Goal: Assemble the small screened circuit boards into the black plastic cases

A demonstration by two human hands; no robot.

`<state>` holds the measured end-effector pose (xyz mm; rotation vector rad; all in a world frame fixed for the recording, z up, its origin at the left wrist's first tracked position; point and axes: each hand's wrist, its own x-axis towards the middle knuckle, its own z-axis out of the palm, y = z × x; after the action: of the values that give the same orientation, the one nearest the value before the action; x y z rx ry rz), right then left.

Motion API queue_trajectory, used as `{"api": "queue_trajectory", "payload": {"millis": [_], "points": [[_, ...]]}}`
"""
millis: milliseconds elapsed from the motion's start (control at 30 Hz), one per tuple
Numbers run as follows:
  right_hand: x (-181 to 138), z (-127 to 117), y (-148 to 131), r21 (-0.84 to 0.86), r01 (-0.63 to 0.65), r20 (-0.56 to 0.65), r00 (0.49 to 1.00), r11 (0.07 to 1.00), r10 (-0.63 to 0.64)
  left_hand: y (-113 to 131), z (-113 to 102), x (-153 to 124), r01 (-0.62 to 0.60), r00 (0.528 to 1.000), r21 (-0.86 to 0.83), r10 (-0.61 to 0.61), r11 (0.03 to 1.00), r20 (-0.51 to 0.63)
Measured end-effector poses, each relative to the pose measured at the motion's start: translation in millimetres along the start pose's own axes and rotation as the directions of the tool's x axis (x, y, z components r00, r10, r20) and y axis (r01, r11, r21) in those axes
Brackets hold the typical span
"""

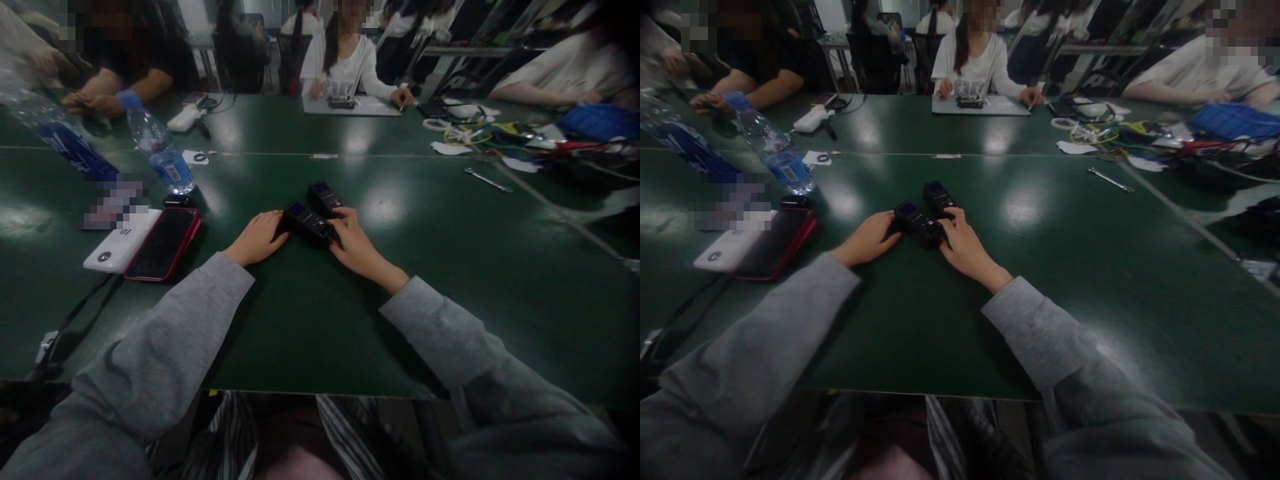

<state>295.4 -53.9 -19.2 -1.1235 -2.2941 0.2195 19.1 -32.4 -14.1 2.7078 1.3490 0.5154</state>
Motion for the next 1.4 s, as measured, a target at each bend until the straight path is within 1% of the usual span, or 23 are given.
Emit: {"api": "queue_trajectory", "payload": {"millis": [433,800,1033,1300,1400], "points": [[0,0,-1,0.013,-0.009,-0.001,1.0,1.0,0.009,1,-2,1,0.009,1.0,-0.002,-0.009,1.0,0.024],[0,0,-1,0.011,0.004,-0.013,1.0,1.0,-0.004,2,-2,0,0.011,1.0,0.01,-0.011,1.0,0.012],[0,-4,-4,0.009,0.019,0.01,1.0,1.0,-0.019,1,-2,0,0.008,1.0,0.003,-0.008,1.0,0.007],[-1,-5,-8,0.02,0.01,-0.023,1.0,1.0,-0.01,-1,0,0,0.008,1.0,0.005,-0.008,1.0,0.004],[1,-10,-11,0.014,-0.029,-0.074,0.997,0.999,0.03,-2,2,1,-0.002,1.0,0.007,0.002,1.0,-0.001]]}}
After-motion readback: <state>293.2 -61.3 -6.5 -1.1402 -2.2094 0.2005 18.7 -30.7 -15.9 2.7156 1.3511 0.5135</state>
